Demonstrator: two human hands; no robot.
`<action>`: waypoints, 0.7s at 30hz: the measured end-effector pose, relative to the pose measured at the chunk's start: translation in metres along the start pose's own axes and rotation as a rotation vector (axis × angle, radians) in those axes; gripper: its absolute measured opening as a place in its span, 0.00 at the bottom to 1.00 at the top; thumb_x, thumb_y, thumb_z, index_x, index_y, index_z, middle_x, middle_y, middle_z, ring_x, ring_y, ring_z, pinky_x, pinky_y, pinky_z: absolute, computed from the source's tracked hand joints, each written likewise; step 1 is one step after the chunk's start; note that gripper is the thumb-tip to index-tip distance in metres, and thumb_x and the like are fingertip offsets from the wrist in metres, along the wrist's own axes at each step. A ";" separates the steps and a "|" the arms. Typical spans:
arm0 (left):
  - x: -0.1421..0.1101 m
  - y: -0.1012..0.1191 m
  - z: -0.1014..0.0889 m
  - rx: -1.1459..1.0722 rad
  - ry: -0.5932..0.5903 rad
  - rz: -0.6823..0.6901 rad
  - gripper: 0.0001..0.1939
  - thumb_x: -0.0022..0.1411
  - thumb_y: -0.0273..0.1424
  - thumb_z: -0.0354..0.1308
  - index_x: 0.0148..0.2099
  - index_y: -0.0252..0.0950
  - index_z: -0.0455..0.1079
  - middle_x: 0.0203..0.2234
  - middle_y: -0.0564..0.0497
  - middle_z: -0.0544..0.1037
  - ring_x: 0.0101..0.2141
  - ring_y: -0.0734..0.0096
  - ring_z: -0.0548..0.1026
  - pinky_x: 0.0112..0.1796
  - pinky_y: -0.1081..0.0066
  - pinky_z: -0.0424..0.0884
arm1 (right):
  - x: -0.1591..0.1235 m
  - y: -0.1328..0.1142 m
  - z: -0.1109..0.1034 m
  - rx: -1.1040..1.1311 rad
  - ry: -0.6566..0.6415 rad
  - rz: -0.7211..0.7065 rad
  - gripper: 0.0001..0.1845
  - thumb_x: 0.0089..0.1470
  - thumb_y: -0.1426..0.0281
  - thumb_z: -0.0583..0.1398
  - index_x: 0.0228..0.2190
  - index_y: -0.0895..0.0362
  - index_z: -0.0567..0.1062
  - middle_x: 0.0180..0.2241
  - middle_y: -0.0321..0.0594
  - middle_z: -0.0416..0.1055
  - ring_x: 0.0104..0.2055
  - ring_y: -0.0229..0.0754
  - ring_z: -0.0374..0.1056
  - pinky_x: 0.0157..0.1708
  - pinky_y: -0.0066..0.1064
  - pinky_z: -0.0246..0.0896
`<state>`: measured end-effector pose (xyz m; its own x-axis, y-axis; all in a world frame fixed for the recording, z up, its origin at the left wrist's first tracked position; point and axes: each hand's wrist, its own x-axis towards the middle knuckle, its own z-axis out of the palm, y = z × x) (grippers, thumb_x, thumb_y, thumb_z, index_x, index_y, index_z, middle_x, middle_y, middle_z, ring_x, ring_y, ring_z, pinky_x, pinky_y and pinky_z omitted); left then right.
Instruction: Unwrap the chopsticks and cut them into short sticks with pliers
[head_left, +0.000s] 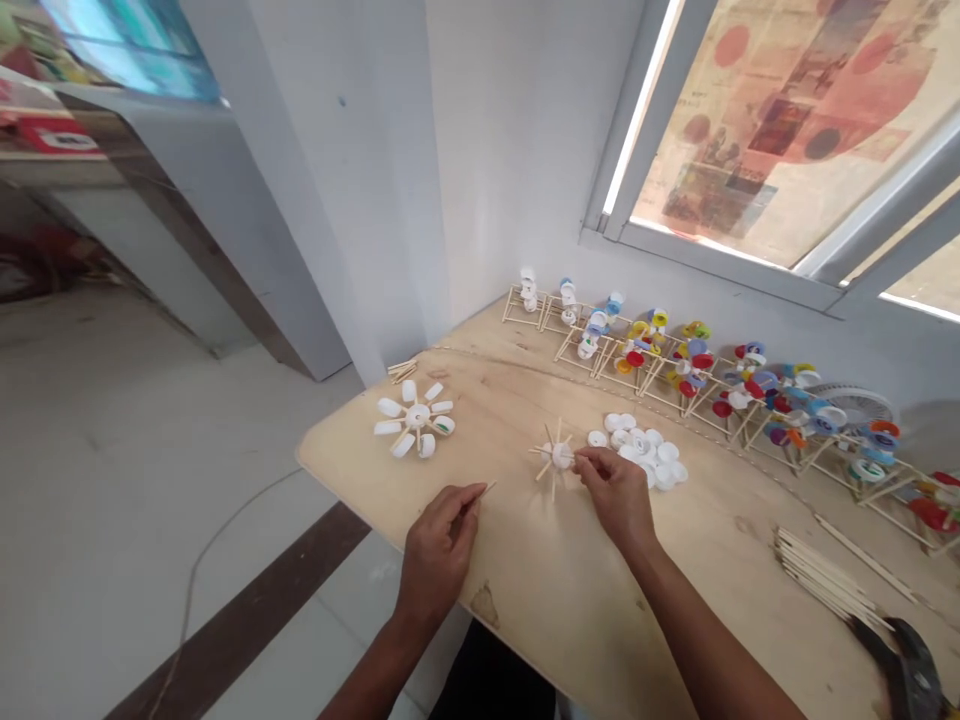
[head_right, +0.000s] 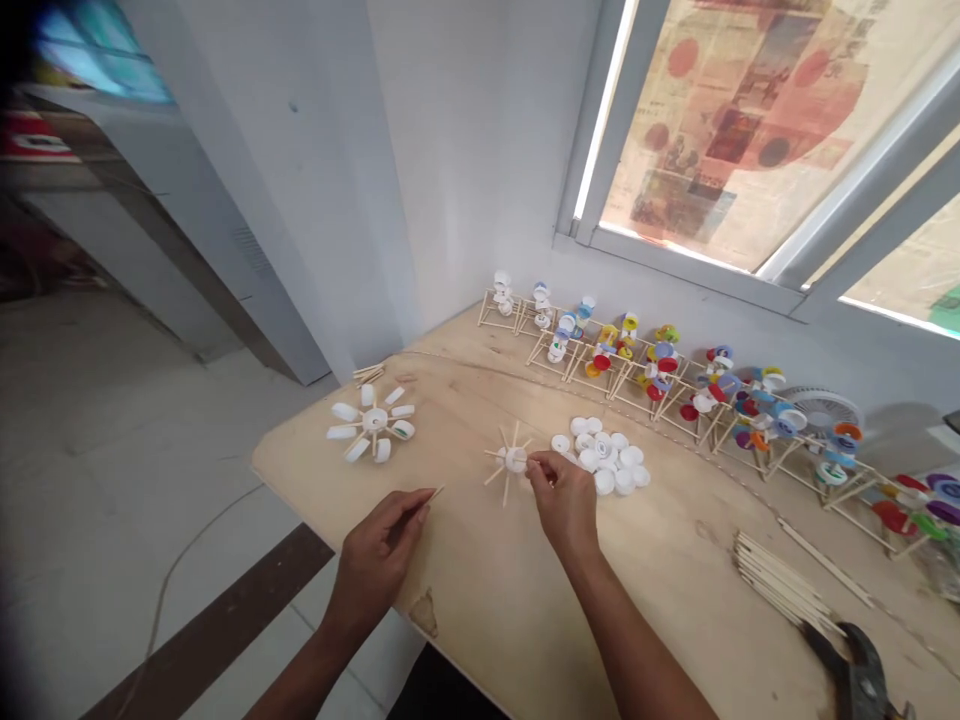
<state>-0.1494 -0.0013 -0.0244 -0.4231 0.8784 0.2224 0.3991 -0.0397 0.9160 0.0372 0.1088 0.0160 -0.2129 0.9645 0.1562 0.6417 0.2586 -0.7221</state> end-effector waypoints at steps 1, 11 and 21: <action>0.000 -0.002 -0.001 0.021 0.001 0.011 0.12 0.58 0.34 0.52 0.41 0.39 0.73 0.35 0.48 0.76 0.39 0.63 0.73 0.42 0.67 0.67 | 0.003 -0.005 0.006 0.025 -0.006 -0.011 0.14 0.53 0.63 0.53 0.32 0.56 0.77 0.27 0.39 0.77 0.29 0.42 0.72 0.29 0.30 0.65; -0.007 -0.012 0.002 0.272 0.011 0.245 0.13 0.60 0.29 0.49 0.43 0.38 0.73 0.33 0.45 0.77 0.35 0.62 0.73 0.39 0.64 0.66 | 0.045 -0.061 0.089 -0.005 -0.050 -0.089 0.11 0.54 0.65 0.55 0.33 0.52 0.77 0.29 0.37 0.78 0.32 0.40 0.72 0.35 0.28 0.63; -0.008 -0.015 0.002 0.294 0.018 0.260 0.14 0.61 0.27 0.47 0.45 0.38 0.71 0.33 0.45 0.76 0.36 0.62 0.71 0.39 0.64 0.65 | 0.054 -0.084 0.120 -0.099 -0.118 -0.112 0.12 0.55 0.65 0.54 0.36 0.51 0.77 0.33 0.38 0.78 0.34 0.41 0.72 0.36 0.28 0.60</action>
<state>-0.1502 -0.0062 -0.0409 -0.2906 0.8482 0.4429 0.7101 -0.1190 0.6940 -0.1163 0.1329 0.0044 -0.3680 0.9181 0.1473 0.6777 0.3733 -0.6336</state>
